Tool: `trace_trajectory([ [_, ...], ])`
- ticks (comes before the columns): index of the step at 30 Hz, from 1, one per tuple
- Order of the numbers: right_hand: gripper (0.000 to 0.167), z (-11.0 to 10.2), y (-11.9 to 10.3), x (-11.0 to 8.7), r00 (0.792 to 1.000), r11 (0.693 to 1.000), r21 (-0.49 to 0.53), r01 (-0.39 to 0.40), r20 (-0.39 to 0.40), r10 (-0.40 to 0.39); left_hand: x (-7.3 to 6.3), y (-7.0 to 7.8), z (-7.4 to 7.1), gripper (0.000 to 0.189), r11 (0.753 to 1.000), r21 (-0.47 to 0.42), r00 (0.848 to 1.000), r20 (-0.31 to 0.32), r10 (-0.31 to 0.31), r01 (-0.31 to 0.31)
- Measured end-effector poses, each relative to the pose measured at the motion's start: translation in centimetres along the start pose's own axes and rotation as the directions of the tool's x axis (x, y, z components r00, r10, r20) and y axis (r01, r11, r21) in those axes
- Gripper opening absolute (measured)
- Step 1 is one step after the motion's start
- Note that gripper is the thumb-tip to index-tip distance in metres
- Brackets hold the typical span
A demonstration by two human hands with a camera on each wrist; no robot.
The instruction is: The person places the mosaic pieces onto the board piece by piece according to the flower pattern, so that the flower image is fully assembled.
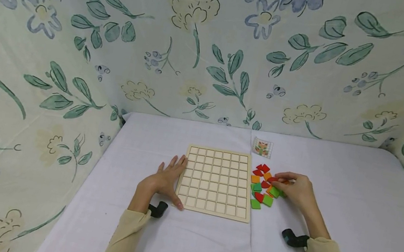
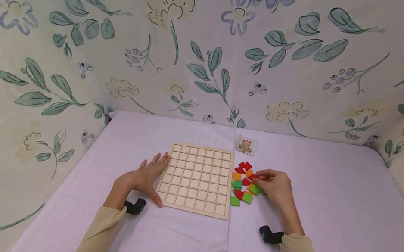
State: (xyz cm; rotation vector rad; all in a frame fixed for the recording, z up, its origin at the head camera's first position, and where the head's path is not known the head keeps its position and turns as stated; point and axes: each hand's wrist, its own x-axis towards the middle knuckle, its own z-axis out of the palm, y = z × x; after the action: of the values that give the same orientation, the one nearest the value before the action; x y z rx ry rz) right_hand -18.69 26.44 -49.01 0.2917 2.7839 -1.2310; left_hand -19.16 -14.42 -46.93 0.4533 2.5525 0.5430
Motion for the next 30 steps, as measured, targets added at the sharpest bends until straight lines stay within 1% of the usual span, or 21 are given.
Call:
trace_trajectory([
  [9, 0.039, -0.35, -0.37, -0.35, 0.998, 0.998, -0.037, 0.054, 0.042, -0.053, 0.06, 0.0, 0.12, 0.155, 1.0, 0.011, 1.0, 0.004, -0.005, 0.005],
  [17, 0.037, -0.16, -0.79, -0.24, 0.998, 0.996, -0.078, 0.041, 0.052, -0.037, 0.01, -0.05, 0.09, 0.154, 1.0, 0.019, 1.0, 0.005, -0.004, 0.004],
  [21, 0.035, -0.11, -0.79, -0.14, 0.997, 0.993, -0.105, 0.058, 0.055, -0.052, -0.05, 0.0, -0.02, 0.154, 1.0, 0.015, 1.0, 0.002, 0.001, -0.001],
  [25, 0.034, -0.08, -0.65, -0.13, 0.996, 0.99, -0.122, 0.077, 0.048, -0.071, -0.05, 0.0, -0.05, 0.154, 1.0, 0.012, 1.0, 0.003, 0.002, -0.002],
  [30, 0.034, 0.08, -0.57, -0.12, 0.996, 0.988, -0.128, 0.091, 0.009, -0.09, 0.01, -0.06, -0.01, 0.154, 1.0, 0.019, 1.0, 0.002, 0.004, -0.004],
])
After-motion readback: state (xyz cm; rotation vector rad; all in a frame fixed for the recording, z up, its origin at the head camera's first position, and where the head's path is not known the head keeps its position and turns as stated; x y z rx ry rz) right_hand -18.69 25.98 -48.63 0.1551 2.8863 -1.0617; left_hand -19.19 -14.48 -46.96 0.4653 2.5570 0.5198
